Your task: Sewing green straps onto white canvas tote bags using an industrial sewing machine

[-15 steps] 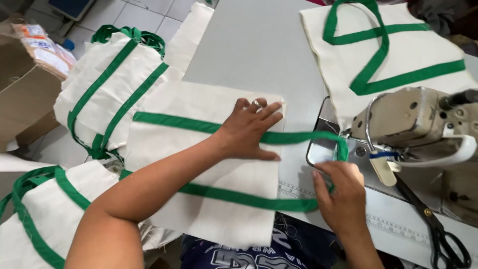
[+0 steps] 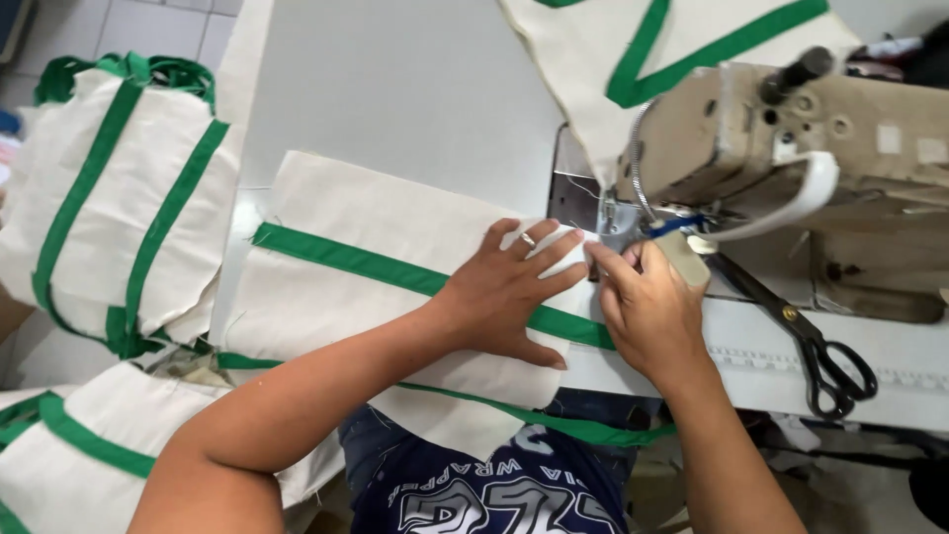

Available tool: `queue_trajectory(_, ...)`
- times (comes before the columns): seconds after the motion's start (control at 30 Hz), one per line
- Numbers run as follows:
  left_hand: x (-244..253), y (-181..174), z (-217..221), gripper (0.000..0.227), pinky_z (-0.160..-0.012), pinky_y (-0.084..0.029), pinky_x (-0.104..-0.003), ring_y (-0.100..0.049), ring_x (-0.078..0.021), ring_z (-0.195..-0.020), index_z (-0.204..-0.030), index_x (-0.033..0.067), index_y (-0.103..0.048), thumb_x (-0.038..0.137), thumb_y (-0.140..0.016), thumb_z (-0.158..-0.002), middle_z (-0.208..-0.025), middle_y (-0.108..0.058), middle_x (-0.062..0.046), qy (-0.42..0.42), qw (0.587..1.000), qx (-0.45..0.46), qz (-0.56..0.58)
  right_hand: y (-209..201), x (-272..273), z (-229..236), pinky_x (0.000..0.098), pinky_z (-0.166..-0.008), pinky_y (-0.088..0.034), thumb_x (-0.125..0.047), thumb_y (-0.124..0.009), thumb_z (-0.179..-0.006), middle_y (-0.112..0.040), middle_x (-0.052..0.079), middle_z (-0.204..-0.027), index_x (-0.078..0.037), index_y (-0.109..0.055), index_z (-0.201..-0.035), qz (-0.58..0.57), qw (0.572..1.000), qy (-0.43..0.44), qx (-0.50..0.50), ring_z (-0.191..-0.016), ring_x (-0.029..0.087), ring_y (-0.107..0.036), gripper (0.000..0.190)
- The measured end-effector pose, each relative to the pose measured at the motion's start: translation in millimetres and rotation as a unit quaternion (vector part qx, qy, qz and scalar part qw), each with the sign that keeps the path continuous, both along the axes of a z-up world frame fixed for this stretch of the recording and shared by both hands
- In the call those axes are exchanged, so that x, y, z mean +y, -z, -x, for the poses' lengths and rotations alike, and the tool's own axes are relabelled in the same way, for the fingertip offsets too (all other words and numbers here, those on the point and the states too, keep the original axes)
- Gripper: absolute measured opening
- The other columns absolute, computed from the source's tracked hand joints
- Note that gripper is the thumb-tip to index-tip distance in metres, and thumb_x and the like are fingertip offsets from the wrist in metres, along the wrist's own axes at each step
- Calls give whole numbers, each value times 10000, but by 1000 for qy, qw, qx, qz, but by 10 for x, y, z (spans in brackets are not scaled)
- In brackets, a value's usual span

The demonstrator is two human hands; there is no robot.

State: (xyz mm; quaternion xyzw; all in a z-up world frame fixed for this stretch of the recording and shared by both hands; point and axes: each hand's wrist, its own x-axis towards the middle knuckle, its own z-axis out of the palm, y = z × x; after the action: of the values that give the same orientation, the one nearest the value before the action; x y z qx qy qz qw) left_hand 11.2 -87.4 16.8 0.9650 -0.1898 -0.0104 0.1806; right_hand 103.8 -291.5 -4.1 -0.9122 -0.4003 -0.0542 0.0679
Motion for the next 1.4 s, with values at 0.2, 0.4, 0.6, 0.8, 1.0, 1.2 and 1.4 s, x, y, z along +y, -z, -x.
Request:
queue_trajectory(0.2, 138, 155, -63, 998, -1041, -241, -536, -342, -328, -1350, -1328, 193, -530, 848, -619, -581, -1454, -430, -108, -68, 993, -95, -31, -146, -15, -113, 488, -791, -423, -363, -479, -929, -590, 22, -975, -323, -565, -1315, 25, 997, 18, 72, -1006, 290, -614, 397)
queue_trajectory(0.4, 502, 32, -102, 1004, -1074, -145, -519, -237, -305, -1391, -1414, 224, -454, 850, -600, -643, -1495, -382, -80, -106, 991, -8, -76, -419, 324, -61, 454, -753, -498, -217, -487, -943, -705, 77, -921, -200, -677, -1143, 28, 966, 26, 255, -932, 310, -672, 276)
queue_trajectory(0.6, 523, -33, 19, 1043, -1085, -96, -524, -196, -312, -1406, -1475, 231, -360, 842, -590, -661, -1518, -341, -93, -102, 990, 35, -87, -234, 753, -253, 537, -676, -519, -190, -473, -901, -639, 113, -932, -179, -614, -1253, -20, 981, -37, 188, -873, 402, -660, 379)
queue_trajectory(0.8, 541, 20, 56, 1038, -1084, -96, -514, -199, -307, -1401, -1465, 234, -375, 837, -609, -654, -1518, -349, -89, -107, 991, 13, -78, -51, 806, -327, 492, -602, -530, -165, -449, -912, -612, 51, -863, -221, -623, -1260, 11, 988, -39, 151, -808, 370, -670, 392)
queue_trajectory(1.0, 546, -39, 74, 1018, -1085, -98, -523, -208, -305, -1397, -1459, 224, -384, 831, -589, -669, -1518, -350, -94, -98, 992, 28, -81, -140, 848, -288, 506, -613, -539, -164, -433, -894, -639, 79, -856, -193, -636, -1252, 11, 987, -35, 156, -799, 385, -670, 413)
queue_trajectory(1.2, 539, -69, 89, 1015, -1082, -100, -533, -215, -319, -1396, -1455, 207, -399, 828, -586, -674, -1518, -356, -104, -95, 992, 34, -78, -59, 851, -306, 521, -599, -537, -183, -448, -906, -645, 89, -858, -196, -634, -1262, 4, 991, -39, 131, -806, 389, -669, 402)
queue_trajectory(1.4, 541, -50, 103, 1018, -1085, -86, -538, -203, -318, -1402, -1466, 222, -382, 826, -581, -671, -1532, -340, -91, -94, 991, 39, -83, -148, 868, -248, 531, -643, -539, -152, -464, -890, -662, 113, -899, -186, -637, -1267, 16, 990, -36, 132, -842, 401, -664, 416)
